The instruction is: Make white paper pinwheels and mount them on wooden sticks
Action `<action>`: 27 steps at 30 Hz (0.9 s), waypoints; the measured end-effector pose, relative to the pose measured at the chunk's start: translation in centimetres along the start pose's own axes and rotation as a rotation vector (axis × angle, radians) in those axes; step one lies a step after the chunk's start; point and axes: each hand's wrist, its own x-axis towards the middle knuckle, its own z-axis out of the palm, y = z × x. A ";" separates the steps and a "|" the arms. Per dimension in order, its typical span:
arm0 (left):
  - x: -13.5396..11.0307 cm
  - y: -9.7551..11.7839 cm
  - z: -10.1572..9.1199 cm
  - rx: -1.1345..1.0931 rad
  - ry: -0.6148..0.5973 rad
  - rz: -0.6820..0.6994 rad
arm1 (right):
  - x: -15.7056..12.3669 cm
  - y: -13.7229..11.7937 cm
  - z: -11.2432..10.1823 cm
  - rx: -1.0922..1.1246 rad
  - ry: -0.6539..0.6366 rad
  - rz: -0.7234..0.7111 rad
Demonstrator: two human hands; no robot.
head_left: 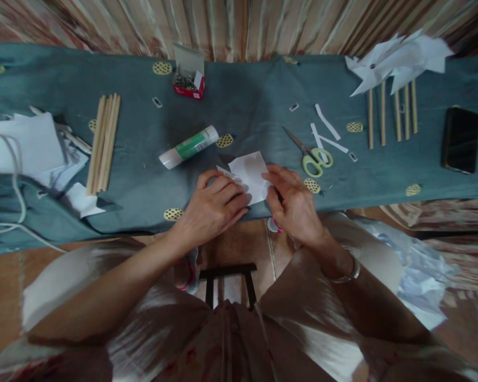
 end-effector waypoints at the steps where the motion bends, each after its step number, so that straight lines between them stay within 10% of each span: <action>1: 0.1 0.2 0.1 0.000 -0.017 0.015 | 0.0 -0.1 0.0 -0.003 -0.002 -0.003; 27: -0.5 -1.4 -0.2 -0.054 -0.014 -0.139 | -0.1 -0.4 -0.6 0.059 -0.064 0.021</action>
